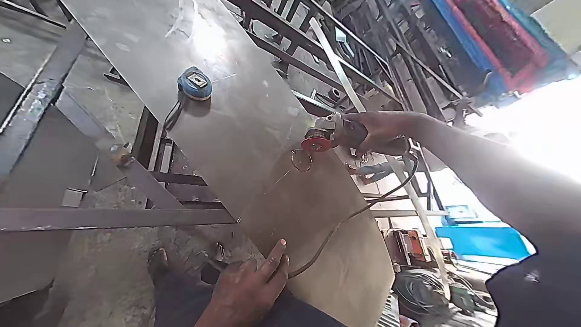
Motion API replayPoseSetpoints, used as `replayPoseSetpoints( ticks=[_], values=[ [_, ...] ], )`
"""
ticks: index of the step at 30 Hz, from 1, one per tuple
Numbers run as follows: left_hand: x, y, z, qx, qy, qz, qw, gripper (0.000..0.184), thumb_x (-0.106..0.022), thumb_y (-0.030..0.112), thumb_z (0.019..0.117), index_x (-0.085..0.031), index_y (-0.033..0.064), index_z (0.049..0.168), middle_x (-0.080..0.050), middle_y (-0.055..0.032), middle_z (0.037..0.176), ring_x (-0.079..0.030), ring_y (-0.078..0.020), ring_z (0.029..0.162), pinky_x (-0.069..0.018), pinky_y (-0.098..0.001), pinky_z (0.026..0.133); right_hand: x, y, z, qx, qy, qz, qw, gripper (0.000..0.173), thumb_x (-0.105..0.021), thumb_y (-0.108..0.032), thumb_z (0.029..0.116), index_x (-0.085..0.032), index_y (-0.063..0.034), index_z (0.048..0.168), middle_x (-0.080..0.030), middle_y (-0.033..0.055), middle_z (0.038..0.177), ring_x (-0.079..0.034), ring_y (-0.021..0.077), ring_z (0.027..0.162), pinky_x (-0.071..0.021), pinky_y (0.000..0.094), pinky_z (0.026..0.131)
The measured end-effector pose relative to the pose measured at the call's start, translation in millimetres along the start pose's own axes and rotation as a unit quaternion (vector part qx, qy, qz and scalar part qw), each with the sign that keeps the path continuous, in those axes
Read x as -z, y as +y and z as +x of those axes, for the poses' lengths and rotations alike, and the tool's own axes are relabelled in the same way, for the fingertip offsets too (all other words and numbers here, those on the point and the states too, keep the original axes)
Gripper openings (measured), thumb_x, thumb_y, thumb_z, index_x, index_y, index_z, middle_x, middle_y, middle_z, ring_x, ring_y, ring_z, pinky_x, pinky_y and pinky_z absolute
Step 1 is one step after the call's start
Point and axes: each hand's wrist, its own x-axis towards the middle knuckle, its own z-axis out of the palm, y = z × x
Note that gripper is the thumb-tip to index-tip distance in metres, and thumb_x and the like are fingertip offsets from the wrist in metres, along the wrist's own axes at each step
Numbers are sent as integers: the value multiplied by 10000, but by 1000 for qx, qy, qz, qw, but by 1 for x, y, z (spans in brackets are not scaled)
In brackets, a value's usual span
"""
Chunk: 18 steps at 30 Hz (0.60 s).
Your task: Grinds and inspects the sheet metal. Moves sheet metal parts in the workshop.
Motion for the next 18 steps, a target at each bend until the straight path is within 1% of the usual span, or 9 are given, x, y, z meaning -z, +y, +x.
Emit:
replayPoseSetpoints(
  ticks=[2,5,7,9,11,15,16,17,18],
  values=[
    [-1,0,0,2,1,0,1000,311,-514,198,1021,-721,294,1232,-598,60,1476,-607,-159,602,-447,-317,461,1,-3,1,8,-3,-3,1000,914,-938,-121,634,-495,-94,1433,-675,152,1126,-680,276,969,-560,498,863],
    [1,0,0,4,1,-1,1000,320,-511,189,1019,-720,301,1234,-601,65,1472,-598,-152,594,-439,-314,456,1,-4,5,35,-11,-3,999,895,-947,-154,631,-506,-81,1406,-671,144,1115,-671,258,965,-554,474,865],
    [1,0,0,1,-4,-4,1000,337,-509,173,1011,-714,293,1249,-594,59,1480,-602,-154,595,-443,-313,455,2,-9,7,21,-13,-2,1000,879,-938,-119,638,-507,-84,1403,-673,145,1093,-675,264,940,-557,488,848],
    [2,-1,1,-3,-3,-2,1000,339,-508,167,1009,-717,287,1248,-601,57,1473,-606,-153,601,-448,-311,464,3,-11,9,14,-14,-14,1000,897,-926,-103,657,-490,-89,1441,-669,155,1114,-671,275,949,-549,502,857],
    [2,0,1,-4,0,1,1000,332,-502,171,1015,-721,284,1239,-606,55,1467,-608,-151,603,-452,-310,470,5,-10,11,13,-20,-27,999,872,-925,-122,672,-487,-70,1424,-668,169,1108,-674,289,949,-548,514,859],
    [1,0,1,-2,-4,5,1000,343,-489,164,1021,-716,283,1250,-613,52,1458,-609,-159,599,-452,-314,464,6,-7,15,31,-16,-5,999,805,-935,-118,652,-539,-104,1352,-695,106,1046,-680,235,898,-559,475,823],
    [1,0,1,-2,-4,4,1000,349,-489,162,1020,-716,285,1253,-614,52,1457,-605,-158,593,-452,-314,462,7,-8,15,35,-16,-2,999,830,-939,-119,657,-533,-93,1380,-683,124,1067,-673,248,923,-554,480,844],
    [1,0,1,-2,-2,4,1000,352,-489,160,1019,-716,286,1255,-616,53,1455,-597,-157,585,-445,-313,461,6,-7,16,42,-10,-5,999,832,-941,-132,643,-543,-105,1374,-682,121,1065,-672,246,925,-554,473,841],
    [1,0,1,-2,-1,5,1000,356,-490,156,1016,-717,287,1258,-618,53,1453,-592,-155,581,-441,-312,460,7,-8,17,44,-11,-9,999,868,-943,-134,649,-526,-97,1409,-674,146,1103,-665,273,963,-542,498,873]
  ],
)
